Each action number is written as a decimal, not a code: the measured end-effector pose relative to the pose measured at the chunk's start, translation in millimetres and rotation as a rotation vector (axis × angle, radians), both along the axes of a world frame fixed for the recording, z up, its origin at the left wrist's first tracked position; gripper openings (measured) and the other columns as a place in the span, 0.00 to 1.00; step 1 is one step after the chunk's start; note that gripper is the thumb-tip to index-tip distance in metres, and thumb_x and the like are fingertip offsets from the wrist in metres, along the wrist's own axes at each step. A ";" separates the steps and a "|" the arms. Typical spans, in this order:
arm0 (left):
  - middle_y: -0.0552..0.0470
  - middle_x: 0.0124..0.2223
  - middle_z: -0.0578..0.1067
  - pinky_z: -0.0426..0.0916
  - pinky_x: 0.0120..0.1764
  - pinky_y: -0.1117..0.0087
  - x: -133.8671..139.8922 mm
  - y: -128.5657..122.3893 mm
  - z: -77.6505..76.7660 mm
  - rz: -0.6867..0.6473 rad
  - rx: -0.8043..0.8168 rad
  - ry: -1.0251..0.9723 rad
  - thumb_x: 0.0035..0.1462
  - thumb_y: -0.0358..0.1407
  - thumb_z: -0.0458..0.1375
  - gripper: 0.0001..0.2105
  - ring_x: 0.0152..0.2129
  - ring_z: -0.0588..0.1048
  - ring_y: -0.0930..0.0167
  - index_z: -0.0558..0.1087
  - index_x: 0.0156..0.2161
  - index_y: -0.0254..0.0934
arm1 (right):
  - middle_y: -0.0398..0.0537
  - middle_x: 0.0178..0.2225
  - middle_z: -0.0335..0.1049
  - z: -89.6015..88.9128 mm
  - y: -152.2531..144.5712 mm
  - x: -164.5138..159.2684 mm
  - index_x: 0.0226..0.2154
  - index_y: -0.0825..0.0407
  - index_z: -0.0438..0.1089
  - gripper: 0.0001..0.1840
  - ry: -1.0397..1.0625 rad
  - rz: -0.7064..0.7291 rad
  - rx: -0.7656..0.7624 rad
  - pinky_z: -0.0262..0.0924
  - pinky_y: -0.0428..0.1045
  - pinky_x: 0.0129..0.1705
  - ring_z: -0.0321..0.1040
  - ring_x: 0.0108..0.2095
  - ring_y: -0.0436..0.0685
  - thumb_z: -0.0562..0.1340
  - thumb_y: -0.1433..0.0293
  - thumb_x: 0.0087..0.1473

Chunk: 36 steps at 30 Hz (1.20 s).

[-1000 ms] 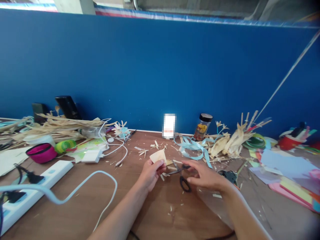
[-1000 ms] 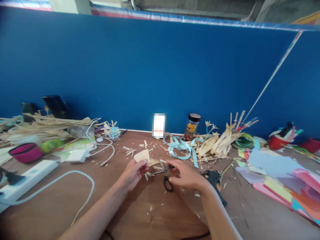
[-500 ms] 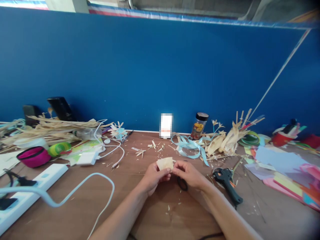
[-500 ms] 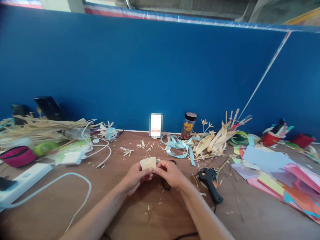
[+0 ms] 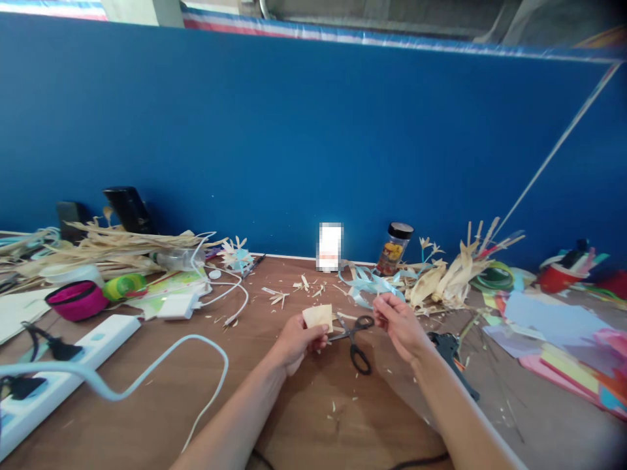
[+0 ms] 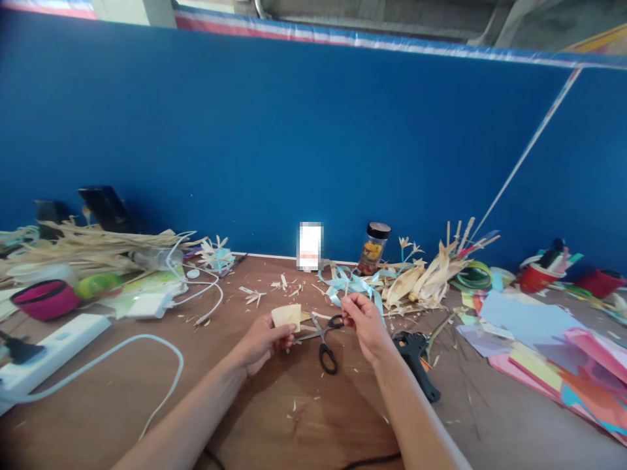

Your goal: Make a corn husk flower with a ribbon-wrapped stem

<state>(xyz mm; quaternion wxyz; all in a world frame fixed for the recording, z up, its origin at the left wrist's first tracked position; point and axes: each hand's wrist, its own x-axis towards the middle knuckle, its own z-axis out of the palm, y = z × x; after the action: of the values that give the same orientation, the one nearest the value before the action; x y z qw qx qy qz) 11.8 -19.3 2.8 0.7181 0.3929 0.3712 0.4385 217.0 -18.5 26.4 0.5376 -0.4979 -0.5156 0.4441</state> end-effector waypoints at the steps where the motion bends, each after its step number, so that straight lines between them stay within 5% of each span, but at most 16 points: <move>1: 0.51 0.25 0.72 0.62 0.20 0.79 1.2 0.2 -0.3 0.002 -0.006 -0.008 0.40 0.31 0.63 0.12 0.16 0.67 0.79 0.69 0.33 0.29 | 0.38 0.18 0.57 -2.0 1.8 0.7 0.22 0.53 0.61 0.15 -0.027 -0.048 0.016 0.49 0.43 0.22 0.53 0.19 0.46 0.60 0.58 0.44; 7: 0.50 0.28 0.72 0.67 0.24 0.78 9.0 -3.2 0.0 0.019 -0.060 -0.031 0.41 0.29 0.63 0.14 0.19 0.69 0.79 0.69 0.37 0.30 | 0.40 0.18 0.62 -18.0 4.1 -10.6 0.21 0.54 0.66 0.16 -0.429 -0.056 0.104 0.50 0.44 0.23 0.56 0.20 0.49 0.57 0.59 0.46; 14: 0.50 0.27 0.72 0.68 0.22 0.78 8.1 -3.8 -0.2 0.025 -0.088 -0.040 0.43 0.28 0.61 0.11 0.18 0.69 0.79 0.70 0.36 0.30 | 0.42 0.19 0.65 -16.3 0.6 -14.8 0.23 0.54 0.67 0.16 -0.593 -0.003 0.111 0.51 0.44 0.25 0.60 0.22 0.50 0.53 0.61 0.50; 18: 0.50 0.28 0.72 0.68 0.23 0.78 8.3 -3.6 -0.7 0.023 -0.092 -0.043 0.43 0.28 0.61 0.12 0.19 0.69 0.78 0.70 0.37 0.30 | 0.43 0.17 0.65 -18.4 0.6 -11.7 0.20 0.53 0.67 0.17 -0.731 -0.183 0.110 0.51 0.45 0.24 0.60 0.20 0.52 0.53 0.59 0.49; 21: 0.50 0.28 0.73 0.68 0.23 0.78 8.4 -3.5 -2.0 0.026 -0.090 -0.046 0.42 0.28 0.62 0.13 0.19 0.70 0.78 0.70 0.37 0.31 | 0.45 0.22 0.67 -20.0 0.8 -12.0 0.30 0.53 0.67 0.14 -0.637 -0.286 0.132 0.54 0.46 0.27 0.62 0.22 0.53 0.54 0.60 0.48; 24: 0.49 0.29 0.73 0.68 0.23 0.78 8.4 -4.7 -2.3 -0.002 -0.082 -0.050 0.42 0.29 0.62 0.14 0.20 0.70 0.78 0.70 0.38 0.31 | 0.47 0.29 0.69 -17.8 -2.5 -21.0 0.39 0.52 0.64 0.16 -0.432 -0.155 0.164 0.57 0.46 0.30 0.64 0.27 0.53 0.55 0.61 0.49; 29: 0.49 0.28 0.73 0.67 0.24 0.78 10.1 -6.7 -1.1 -0.061 -0.053 -0.029 0.40 0.31 0.63 0.16 0.19 0.70 0.78 0.70 0.38 0.31 | 0.42 0.23 0.65 -16.6 -10.7 -41.9 0.29 0.53 0.66 0.12 -0.224 0.247 0.076 0.54 0.43 0.25 0.60 0.23 0.49 0.58 0.61 0.46; 36: 0.50 0.26 0.73 0.65 0.21 0.78 12.2 -6.8 -0.6 -0.055 -0.029 0.076 0.40 0.35 0.63 0.15 0.16 0.68 0.79 0.71 0.36 0.31 | 0.37 0.16 0.57 -23.5 -8.3 -40.0 0.22 0.53 0.62 0.12 -0.122 0.155 -0.009 0.48 0.42 0.20 0.52 0.17 0.45 0.58 0.61 0.47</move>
<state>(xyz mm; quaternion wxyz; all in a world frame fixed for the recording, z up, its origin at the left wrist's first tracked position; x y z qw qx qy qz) 24.0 -26.1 2.3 0.7207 0.4090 0.3938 0.3979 177.0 -26.8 3.0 0.4670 -0.4850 -0.5824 0.4555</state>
